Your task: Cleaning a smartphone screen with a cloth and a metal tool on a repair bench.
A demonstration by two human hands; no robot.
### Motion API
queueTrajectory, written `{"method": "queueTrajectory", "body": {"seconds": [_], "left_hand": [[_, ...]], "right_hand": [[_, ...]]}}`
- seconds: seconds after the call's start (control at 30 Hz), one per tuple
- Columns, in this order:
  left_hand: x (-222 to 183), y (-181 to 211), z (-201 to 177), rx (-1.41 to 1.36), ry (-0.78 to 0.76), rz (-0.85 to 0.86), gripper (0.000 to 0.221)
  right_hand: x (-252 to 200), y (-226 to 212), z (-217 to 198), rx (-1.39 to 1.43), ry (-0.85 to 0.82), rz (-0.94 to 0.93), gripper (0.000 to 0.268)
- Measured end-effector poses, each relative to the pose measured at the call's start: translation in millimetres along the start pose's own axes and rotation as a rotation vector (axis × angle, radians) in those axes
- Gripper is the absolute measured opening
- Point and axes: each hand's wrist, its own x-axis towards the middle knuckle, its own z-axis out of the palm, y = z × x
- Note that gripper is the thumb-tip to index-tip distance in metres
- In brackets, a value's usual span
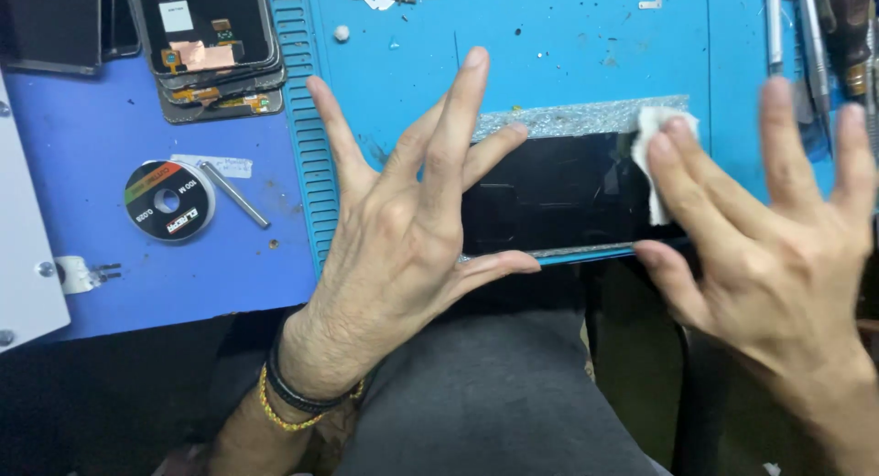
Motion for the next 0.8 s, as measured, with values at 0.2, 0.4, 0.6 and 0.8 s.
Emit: {"method": "queueTrajectory", "body": {"seconds": [0.2, 0.4, 0.6, 0.8], "left_hand": [[-2, 0, 0, 0.013, 0.035, -0.017, 0.133], [-2, 5, -4, 0.102, 0.027, 0.008, 0.120], [-21, -6, -20, 0.229, -0.016, -0.015, 0.133], [-18, -5, -23, 0.106, 0.024, -0.032, 0.138]], "right_hand": [[5, 0, -5, -0.064, -0.014, -0.082, 0.078], [45, -57, -3, 0.125, 0.052, -0.222, 0.081], [14, -18, -10, -0.042, -0.049, -0.039, 0.085], [48, -67, -10, 0.120, 0.018, -0.231, 0.080]]}}
